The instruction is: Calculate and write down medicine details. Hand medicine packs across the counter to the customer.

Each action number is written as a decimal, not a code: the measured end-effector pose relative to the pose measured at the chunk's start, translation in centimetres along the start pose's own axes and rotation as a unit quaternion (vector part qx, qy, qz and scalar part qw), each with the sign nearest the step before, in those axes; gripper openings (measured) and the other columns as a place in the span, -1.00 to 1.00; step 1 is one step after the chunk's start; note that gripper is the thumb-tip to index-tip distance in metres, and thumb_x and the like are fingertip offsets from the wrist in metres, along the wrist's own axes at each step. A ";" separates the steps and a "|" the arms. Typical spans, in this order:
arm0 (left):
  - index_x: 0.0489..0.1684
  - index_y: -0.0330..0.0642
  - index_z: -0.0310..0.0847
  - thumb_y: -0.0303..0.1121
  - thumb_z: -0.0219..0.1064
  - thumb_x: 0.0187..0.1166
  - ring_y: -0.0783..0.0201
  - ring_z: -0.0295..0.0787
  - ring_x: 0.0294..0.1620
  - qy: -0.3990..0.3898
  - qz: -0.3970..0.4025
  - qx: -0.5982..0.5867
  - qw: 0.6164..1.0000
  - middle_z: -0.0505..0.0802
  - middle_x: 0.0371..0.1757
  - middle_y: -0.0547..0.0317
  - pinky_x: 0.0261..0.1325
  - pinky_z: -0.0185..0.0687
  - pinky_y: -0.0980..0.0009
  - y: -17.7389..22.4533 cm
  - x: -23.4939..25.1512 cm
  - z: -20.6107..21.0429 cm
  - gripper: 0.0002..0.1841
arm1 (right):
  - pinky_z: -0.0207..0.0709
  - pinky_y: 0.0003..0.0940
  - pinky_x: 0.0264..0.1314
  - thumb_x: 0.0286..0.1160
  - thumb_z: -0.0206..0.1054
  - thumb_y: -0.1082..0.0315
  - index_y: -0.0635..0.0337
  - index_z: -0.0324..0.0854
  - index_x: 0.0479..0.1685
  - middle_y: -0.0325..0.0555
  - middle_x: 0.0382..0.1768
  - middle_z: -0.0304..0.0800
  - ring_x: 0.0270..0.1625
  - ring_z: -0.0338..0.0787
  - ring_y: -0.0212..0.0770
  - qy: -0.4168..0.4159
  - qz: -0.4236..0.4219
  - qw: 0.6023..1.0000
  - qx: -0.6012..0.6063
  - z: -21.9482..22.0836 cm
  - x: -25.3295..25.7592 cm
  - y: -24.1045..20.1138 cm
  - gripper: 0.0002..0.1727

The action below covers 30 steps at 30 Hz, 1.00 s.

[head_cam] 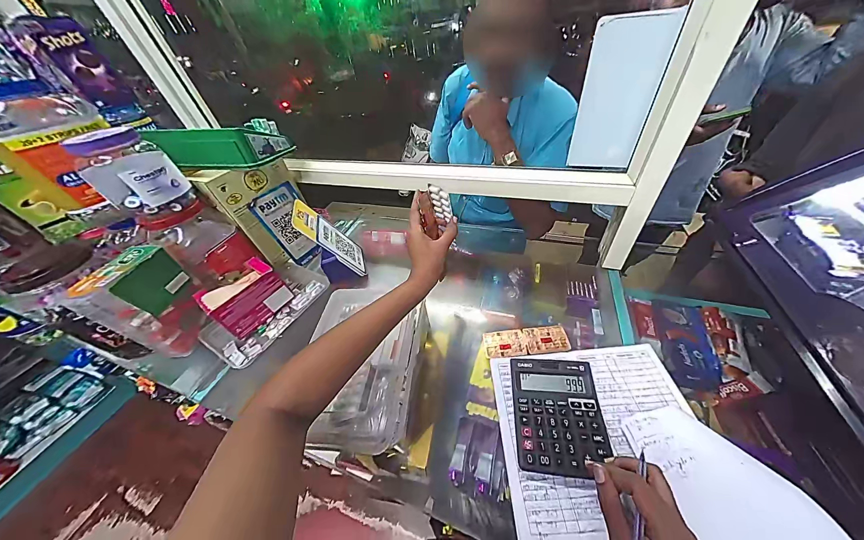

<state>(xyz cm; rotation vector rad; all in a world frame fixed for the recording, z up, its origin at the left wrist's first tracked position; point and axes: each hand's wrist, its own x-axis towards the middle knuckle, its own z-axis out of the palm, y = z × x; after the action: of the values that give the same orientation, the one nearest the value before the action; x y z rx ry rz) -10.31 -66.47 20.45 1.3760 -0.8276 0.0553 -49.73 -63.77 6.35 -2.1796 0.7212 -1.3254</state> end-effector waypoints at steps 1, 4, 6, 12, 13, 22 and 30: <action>0.80 -0.18 0.07 -0.33 0.50 0.47 0.16 0.77 0.04 0.004 0.005 0.006 1.000 0.74 0.22 -0.14 0.12 0.71 0.16 -0.1 0.2 0.1 -0.14 | 0.52 -0.61 0.13 0.57 0.34 0.32 0.31 0.75 -0.44 0.01 -0.38 0.82 -0.08 0.73 -0.28 0.002 -0.005 1.000 0.002 0.2 0.2 0.1 -0.74; 0.61 -0.28 0.30 -0.32 0.51 0.48 0.16 0.79 0.06 0.005 -0.010 0.024 1.000 0.78 0.14 -0.12 0.17 0.71 0.13 -0.7 -0.3 0.4 -0.30 | 0.50 -0.64 0.13 0.55 0.34 0.32 0.27 0.73 -0.45 -0.05 -0.41 0.80 -0.08 0.72 -0.32 0.009 -0.017 1.000 -0.003 0.1 0.0 0.1 -0.74; 0.54 -0.29 0.37 -0.31 0.52 0.47 0.19 0.79 -0.03 0.008 -0.008 0.028 1.000 0.79 0.07 -0.08 0.11 0.72 0.15 -0.9 -0.5 0.5 -0.35 | 0.51 -0.64 0.13 0.55 0.34 0.32 0.29 0.74 -0.45 -0.03 -0.41 0.80 -0.08 0.73 -0.31 0.010 -0.015 1.000 -0.007 0.0 -0.1 0.0 -0.75; 0.47 -0.36 0.36 -0.38 0.53 0.42 0.30 0.76 -0.18 0.021 -0.011 -0.009 1.000 0.78 -0.07 0.00 -0.03 0.72 0.28 -1.2 -0.2 0.8 -0.37 | 0.54 -0.55 0.14 0.55 0.33 0.32 0.31 0.77 -0.46 0.03 -0.36 0.86 -0.06 0.76 -0.21 0.002 0.000 1.000 -0.013 0.1 -0.1 0.1 -0.72; 0.48 -0.35 0.35 -0.37 0.53 0.43 0.27 0.77 -0.15 0.018 -0.015 -0.009 1.000 0.78 -0.04 -0.02 -0.01 0.73 0.26 -1.3 -0.4 0.7 -0.36 | 0.54 -0.57 0.14 0.56 0.33 0.31 0.30 0.77 -0.45 0.02 -0.36 0.86 -0.05 0.76 -0.23 0.003 0.000 1.000 -0.013 0.0 -0.1 0.0 -0.72; 0.53 -0.29 0.31 -0.40 0.51 0.44 0.30 0.74 -0.25 0.017 -0.015 -0.006 1.000 0.77 -0.09 0.01 -0.13 0.72 0.31 -2.0 -0.7 0.0 -0.34 | 0.55 -0.56 0.12 0.55 0.33 0.31 0.32 0.76 -0.46 0.04 -0.37 0.85 -0.08 0.76 -0.22 0.001 0.000 1.000 -0.018 0.0 0.0 -0.2 -0.71; 0.53 -0.23 0.32 -0.36 0.51 0.46 0.33 0.70 -0.37 0.006 -0.023 0.021 1.000 0.77 -0.17 0.06 -0.24 0.67 0.35 -2.7 -1.2 -0.1 -0.36 | 0.56 -0.56 0.12 0.54 0.34 0.33 0.32 0.78 -0.44 0.05 -0.35 0.84 -0.07 0.76 -0.23 0.001 0.003 1.000 -0.007 0.0 0.0 -0.2 -0.73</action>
<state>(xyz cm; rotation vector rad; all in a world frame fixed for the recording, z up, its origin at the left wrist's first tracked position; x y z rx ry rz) -9.81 -66.52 17.50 1.4315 -0.7881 0.0461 -49.69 -63.61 6.50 -2.1848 0.7392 -1.3234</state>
